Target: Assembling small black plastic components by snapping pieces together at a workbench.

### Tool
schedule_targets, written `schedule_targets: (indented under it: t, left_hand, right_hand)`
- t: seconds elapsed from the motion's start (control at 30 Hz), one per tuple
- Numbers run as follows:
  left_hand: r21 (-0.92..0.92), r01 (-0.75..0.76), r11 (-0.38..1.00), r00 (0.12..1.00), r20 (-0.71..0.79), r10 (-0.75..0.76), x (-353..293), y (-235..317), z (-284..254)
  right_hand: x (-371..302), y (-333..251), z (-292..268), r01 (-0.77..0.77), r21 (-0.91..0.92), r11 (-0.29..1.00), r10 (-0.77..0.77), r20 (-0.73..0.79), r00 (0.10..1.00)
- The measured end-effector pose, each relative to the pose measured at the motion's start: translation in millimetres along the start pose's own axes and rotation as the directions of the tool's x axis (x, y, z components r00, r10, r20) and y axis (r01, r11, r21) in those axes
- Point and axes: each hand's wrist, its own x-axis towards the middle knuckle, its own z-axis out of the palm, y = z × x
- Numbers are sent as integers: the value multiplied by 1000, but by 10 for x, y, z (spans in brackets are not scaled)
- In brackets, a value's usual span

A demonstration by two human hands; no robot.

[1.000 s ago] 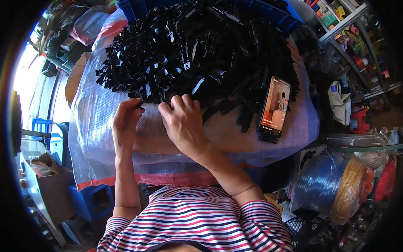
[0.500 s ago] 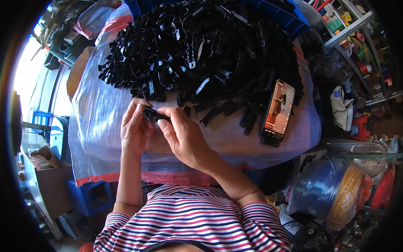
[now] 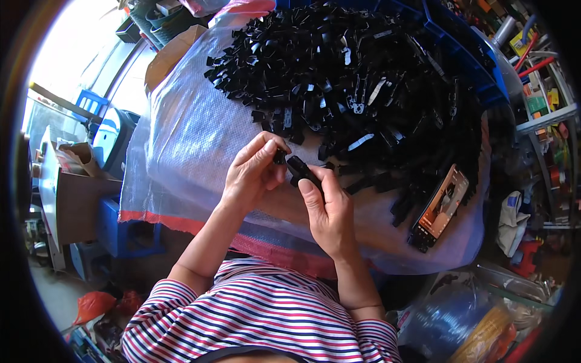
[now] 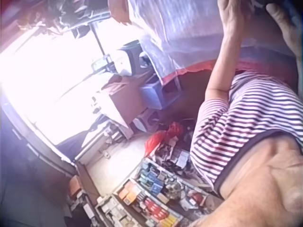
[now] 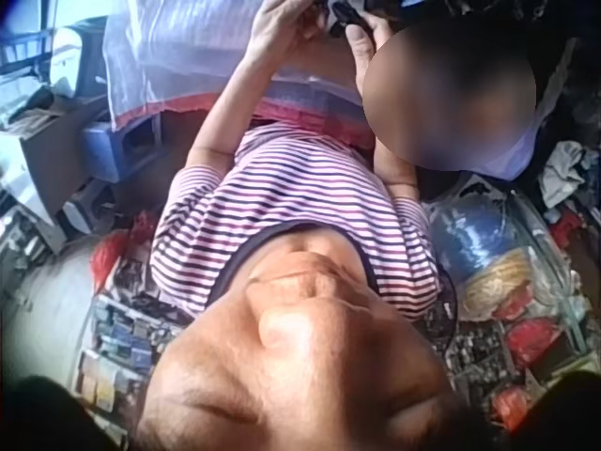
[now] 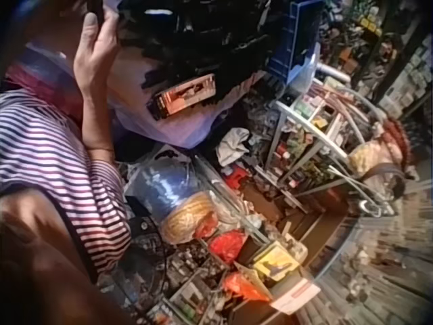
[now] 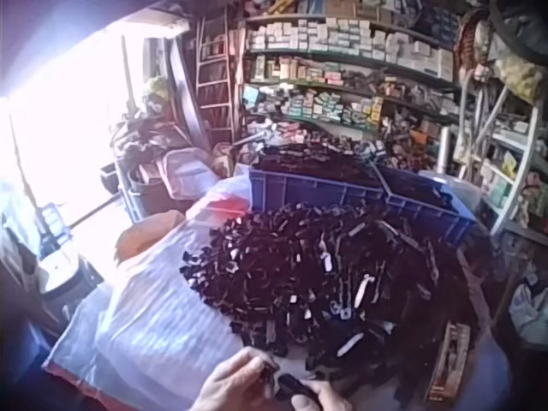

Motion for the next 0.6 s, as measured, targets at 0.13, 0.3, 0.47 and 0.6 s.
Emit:
schedule_targets:
  t: [0.13,0.3,0.47,0.6]
  left_hand:
    - [23,-1,1000,1000,-6,2,1,6,-12]
    - [-32,-60,998,996,-70,57,6,-27,47]
    - [106,-216,971,959,-164,231,57,-85,256]
    - [157,-290,944,917,-237,321,164,-30,265]
  right_hand:
    - [-5,28,18,-1,-20,1000,1,-22,1000]
    - [-3,37,86,147,-210,967,-166,-75,983]
    - [-3,16,147,277,-355,893,-288,23,957]
    - [-10,3,216,233,-224,946,-245,-28,969]
